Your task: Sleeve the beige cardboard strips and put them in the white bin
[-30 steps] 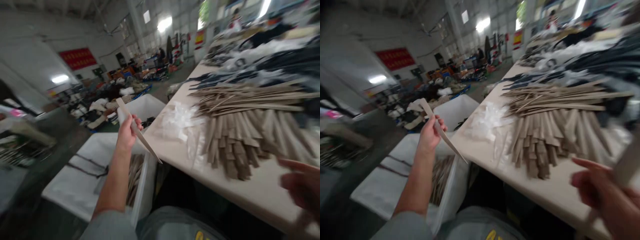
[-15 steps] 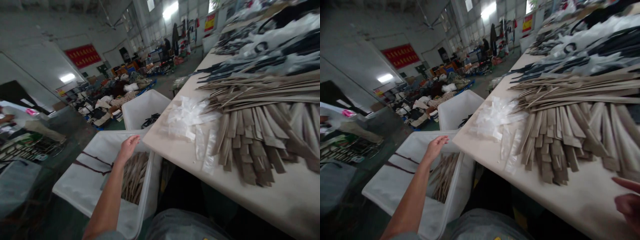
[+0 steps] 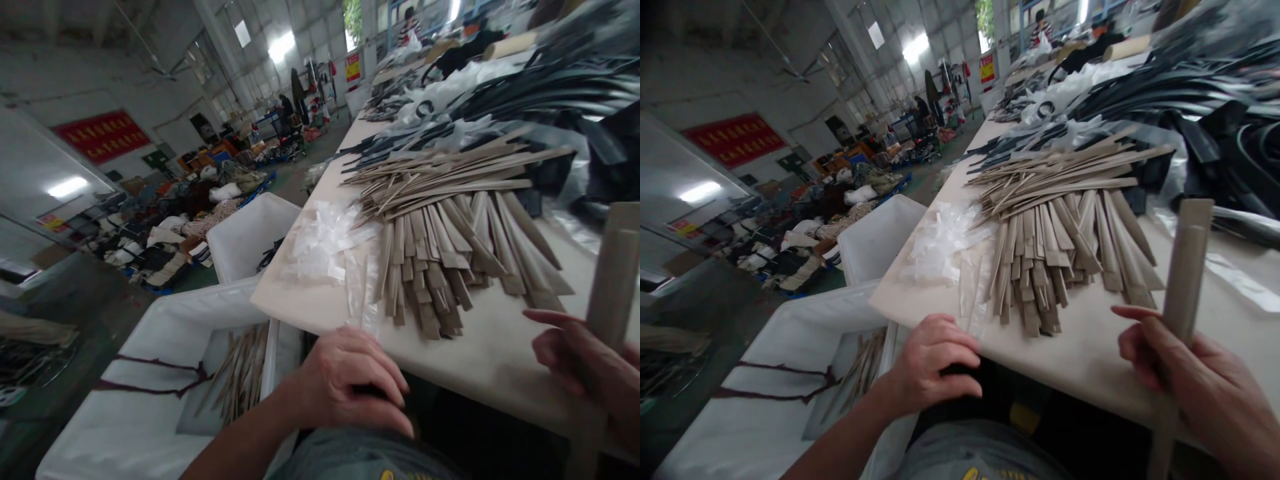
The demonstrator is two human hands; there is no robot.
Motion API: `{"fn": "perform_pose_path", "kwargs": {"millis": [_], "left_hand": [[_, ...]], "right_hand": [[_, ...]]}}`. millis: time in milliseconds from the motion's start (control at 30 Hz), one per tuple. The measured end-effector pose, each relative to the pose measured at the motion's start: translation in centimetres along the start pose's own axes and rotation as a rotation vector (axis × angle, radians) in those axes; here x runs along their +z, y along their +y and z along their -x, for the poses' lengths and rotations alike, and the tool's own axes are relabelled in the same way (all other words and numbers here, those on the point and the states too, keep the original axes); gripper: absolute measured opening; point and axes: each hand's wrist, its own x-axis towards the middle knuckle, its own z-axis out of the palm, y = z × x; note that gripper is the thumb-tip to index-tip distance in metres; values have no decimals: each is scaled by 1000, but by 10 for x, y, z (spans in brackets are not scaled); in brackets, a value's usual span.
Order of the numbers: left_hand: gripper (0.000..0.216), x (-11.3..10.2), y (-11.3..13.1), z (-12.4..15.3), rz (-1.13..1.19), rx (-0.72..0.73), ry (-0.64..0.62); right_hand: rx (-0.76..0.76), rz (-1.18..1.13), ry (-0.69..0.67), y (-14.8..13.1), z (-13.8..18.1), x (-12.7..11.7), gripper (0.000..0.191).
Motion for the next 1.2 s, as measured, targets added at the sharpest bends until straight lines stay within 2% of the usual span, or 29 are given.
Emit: {"fn": "perform_pose_path", "kwargs": {"millis": [67, 167, 300, 367, 567, 667, 767, 800, 867, 933, 1033, 1133, 1200], "left_hand": [[32, -2, -14, -10, -304, 90, 15], [43, -6, -46, -18, -616, 112, 72], [21, -5, -72, -15, -738, 240, 80], [20, -3, -70, -11, -734, 322, 106], [25, 7, -45, -6, -733, 480, 209], [24, 16, -39, -5, -719, 567, 233], [19, 23, -37, -2, -743, 642, 248], [16, 24, -36, 0, -727, 630, 252], [17, 25, -35, 4, -603, 484, 276], [35, 25, -34, 6, -340, 212, 271], [53, 26, -30, 3, 121, -175, 83], [44, 32, -25, -6, 378, -333, -102], [32, 40, -23, -12, 455, -368, -106]], "right_hand": [[105, -62, -92, -5, 0, -2, 56], [131, -82, -117, -13, 2, -1, 67], [121, -91, -166, -21, 13, 10, 66], [138, -112, -243, -22, 23, 21, 62], [124, -15, -637, -35, 53, 78, 59], [44, 47, -674, -45, 55, 103, 55], [-8, 73, -614, -48, 50, 115, 44], [-25, 78, -594, -49, 48, 117, 39], [-60, 89, -569, -50, 45, 116, 33], [-93, 107, -565, -54, 45, 111, 32], [-151, 152, -569, -63, 46, 105, 31], [-216, 200, -555, -71, 46, 105, 27], [-242, 214, -558, -74, 45, 105, 27]]}}
